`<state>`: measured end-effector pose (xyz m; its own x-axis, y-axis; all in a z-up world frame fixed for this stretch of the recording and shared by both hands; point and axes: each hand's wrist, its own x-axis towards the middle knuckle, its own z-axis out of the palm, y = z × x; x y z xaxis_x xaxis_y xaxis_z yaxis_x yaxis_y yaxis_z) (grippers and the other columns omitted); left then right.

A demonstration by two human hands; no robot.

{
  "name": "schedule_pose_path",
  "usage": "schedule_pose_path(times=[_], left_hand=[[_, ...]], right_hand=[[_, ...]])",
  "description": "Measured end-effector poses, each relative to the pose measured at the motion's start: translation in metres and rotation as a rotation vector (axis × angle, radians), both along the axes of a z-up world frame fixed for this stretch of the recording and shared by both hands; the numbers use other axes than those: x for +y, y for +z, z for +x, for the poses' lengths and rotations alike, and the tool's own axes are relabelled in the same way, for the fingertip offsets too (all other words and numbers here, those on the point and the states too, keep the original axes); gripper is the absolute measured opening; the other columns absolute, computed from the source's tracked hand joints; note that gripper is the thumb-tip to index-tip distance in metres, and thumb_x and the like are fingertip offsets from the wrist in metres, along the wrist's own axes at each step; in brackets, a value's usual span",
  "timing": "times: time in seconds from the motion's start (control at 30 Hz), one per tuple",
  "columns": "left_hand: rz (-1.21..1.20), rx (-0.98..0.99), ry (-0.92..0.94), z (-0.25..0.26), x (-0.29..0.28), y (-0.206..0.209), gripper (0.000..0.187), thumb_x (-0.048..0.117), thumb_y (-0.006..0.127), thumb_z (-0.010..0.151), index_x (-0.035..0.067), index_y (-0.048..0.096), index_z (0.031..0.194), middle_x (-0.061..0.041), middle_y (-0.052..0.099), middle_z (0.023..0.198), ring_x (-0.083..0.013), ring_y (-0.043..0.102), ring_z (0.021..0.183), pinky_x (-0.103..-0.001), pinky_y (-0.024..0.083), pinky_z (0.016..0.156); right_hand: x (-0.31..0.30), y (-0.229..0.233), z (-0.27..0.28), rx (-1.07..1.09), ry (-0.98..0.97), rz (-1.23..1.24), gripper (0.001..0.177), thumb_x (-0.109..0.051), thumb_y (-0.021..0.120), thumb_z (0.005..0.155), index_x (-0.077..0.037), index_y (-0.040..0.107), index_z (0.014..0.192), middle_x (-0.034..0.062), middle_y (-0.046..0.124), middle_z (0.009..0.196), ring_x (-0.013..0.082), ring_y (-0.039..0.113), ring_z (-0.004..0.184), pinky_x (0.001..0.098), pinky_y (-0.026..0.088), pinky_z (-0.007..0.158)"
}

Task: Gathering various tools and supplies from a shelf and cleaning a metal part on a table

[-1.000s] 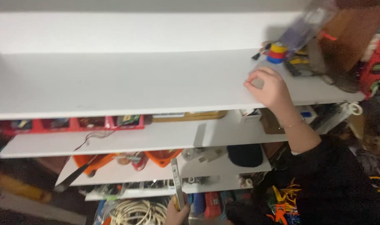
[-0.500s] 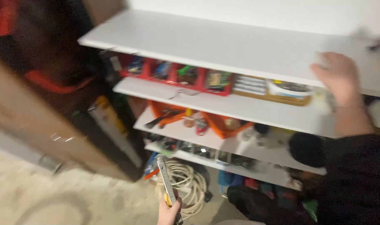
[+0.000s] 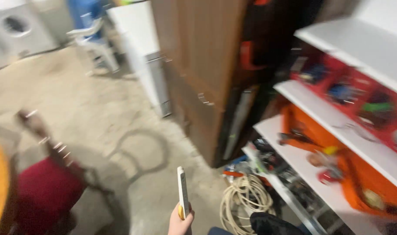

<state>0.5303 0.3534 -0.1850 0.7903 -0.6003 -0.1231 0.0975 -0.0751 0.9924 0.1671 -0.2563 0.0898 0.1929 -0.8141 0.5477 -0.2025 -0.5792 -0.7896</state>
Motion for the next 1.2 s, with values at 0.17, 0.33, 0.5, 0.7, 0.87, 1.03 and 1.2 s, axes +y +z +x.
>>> schedule_pose_path(times=[0.17,0.33,0.5,0.7,0.87,1.03,1.2], left_hand=[[0.167,0.029,0.305,0.013,0.052,0.028,0.012,0.009,0.069,0.071,0.017,0.063,0.077,0.002,0.058,0.068,-0.0118,0.054,0.062,-0.029,0.049,0.064],[-0.15,0.436,0.802,0.061,0.07,0.079,0.034,0.003,0.064,0.082,0.01,0.064,0.115,-0.012,0.074,0.097,-0.0203,0.071,0.08,-0.03,0.056,0.075],[-0.348,0.403,0.98,0.106,0.092,0.112,0.042,0.003,0.063,0.08,0.008,0.061,0.122,-0.007,0.066,0.11,-0.013,0.054,0.073,-0.029,0.047,0.068],[-0.394,0.405,1.169,0.195,0.119,0.124,0.042,0.003,0.063,0.084,0.008,0.061,0.125,-0.008,0.065,0.111,-0.0149,0.054,0.069,-0.031,0.05,0.064],[-0.416,0.348,1.287,0.233,0.139,0.087,0.042,0.01,0.072,0.09,0.009,0.06,0.13,-0.005,0.061,0.085,-0.0121,0.052,0.063,-0.027,0.046,0.062],[-0.403,0.415,1.442,0.245,0.181,0.081,0.036,0.01,0.07,0.088,0.011,0.06,0.122,-0.007,0.057,0.071,-0.0151,0.054,0.06,-0.029,0.045,0.059],[-0.489,0.311,1.63,0.258,0.244,0.038,0.031,0.014,0.07,0.091,0.01,0.059,0.121,-0.01,0.069,0.097,-0.0124,0.056,0.062,-0.026,0.048,0.058]], right_hand=[[0.176,-0.137,0.307,-0.185,0.334,0.282,0.024,-0.011,0.067,0.1,-0.015,0.065,0.124,0.0039,0.067,0.121,0.0172,0.066,0.114,0.0348,0.055,0.099],[0.484,-0.164,0.481,0.428,1.06,0.482,0.048,-0.038,0.079,0.084,-0.013,0.072,0.124,-0.0046,0.075,0.105,0.0045,0.06,0.08,0.0233,0.053,0.068],[0.586,-0.142,0.551,0.592,1.358,0.416,0.033,-0.035,0.072,0.089,-0.018,0.07,0.117,-0.0054,0.077,0.092,0.0069,0.067,0.082,0.0249,0.053,0.078],[0.633,-0.156,0.653,0.642,1.6,0.361,0.03,-0.032,0.072,0.088,-0.015,0.07,0.113,-0.0037,0.075,0.097,0.0088,0.066,0.083,0.0261,0.053,0.077],[0.67,-0.138,0.708,0.8,1.804,0.361,0.024,-0.032,0.07,0.091,-0.016,0.069,0.109,-0.0056,0.068,0.088,0.0072,0.058,0.078,0.0249,0.049,0.073],[0.721,-0.155,0.735,0.975,1.906,0.322,0.028,-0.037,0.069,0.091,-0.018,0.069,0.111,-0.0045,0.068,0.089,0.0082,0.061,0.08,0.0241,0.05,0.076],[0.759,-0.211,0.772,1.025,1.938,0.63,0.029,-0.031,0.067,0.095,-0.014,0.067,0.118,-0.0001,0.071,0.096,0.0101,0.074,0.088,0.0227,0.052,0.074]])
